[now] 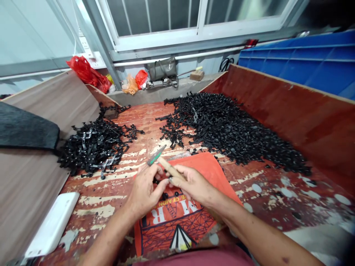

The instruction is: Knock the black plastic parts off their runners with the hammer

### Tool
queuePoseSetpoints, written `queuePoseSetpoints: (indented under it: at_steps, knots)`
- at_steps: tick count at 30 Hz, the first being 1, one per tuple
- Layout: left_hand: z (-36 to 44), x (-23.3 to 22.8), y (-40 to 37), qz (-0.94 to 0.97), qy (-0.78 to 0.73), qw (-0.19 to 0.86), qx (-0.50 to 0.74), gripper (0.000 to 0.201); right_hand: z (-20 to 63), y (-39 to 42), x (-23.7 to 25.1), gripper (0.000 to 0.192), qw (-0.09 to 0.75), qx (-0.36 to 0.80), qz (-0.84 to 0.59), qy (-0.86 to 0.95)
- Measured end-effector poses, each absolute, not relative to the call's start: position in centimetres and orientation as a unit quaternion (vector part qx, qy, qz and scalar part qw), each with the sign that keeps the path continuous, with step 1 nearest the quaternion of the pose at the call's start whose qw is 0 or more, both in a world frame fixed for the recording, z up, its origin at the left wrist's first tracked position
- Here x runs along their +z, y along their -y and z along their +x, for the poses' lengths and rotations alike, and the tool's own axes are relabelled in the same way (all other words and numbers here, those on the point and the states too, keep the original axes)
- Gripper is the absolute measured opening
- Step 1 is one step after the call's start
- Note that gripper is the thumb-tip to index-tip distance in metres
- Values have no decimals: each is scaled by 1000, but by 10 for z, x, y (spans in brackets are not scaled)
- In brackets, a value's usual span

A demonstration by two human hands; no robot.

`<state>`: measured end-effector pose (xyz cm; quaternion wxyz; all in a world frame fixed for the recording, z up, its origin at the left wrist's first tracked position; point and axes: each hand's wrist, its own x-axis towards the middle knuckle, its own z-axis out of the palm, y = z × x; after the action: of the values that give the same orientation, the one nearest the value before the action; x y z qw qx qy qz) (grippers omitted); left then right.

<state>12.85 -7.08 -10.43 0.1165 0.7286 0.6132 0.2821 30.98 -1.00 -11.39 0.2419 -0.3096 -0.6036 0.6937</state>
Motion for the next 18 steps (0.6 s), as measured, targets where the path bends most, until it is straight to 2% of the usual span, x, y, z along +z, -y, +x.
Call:
queuePoseSetpoints:
  at_steps: [3,5,6,8,10,11,15,18]
  knots:
    - [125,-105,75,675,-635,42,374,33,312,16,-117,25,300,710,-344,537]
    - [122,-104,79,591,-687,39,422,43,317,18,-114,26,316,696,-368,530]
    - [121,-103,81,543,-709,88,442,44,319,18,-112,26,316,691,-375,531]
    - [125,-102,85,428,-711,271,488,47,322,20,-108,25,313,686,-378,537]
    - [136,-103,88,310,-644,458,529,55,324,24,-108,22,307,685,-370,548]
    - [142,-103,89,264,-604,515,549,57,325,26,-109,21,305,685,-363,553]
    - [159,-104,87,218,-528,563,597,40,325,33,-120,13,308,672,-346,578]
    - [156,-104,85,217,-529,584,577,33,327,34,-130,12,313,654,-345,596]
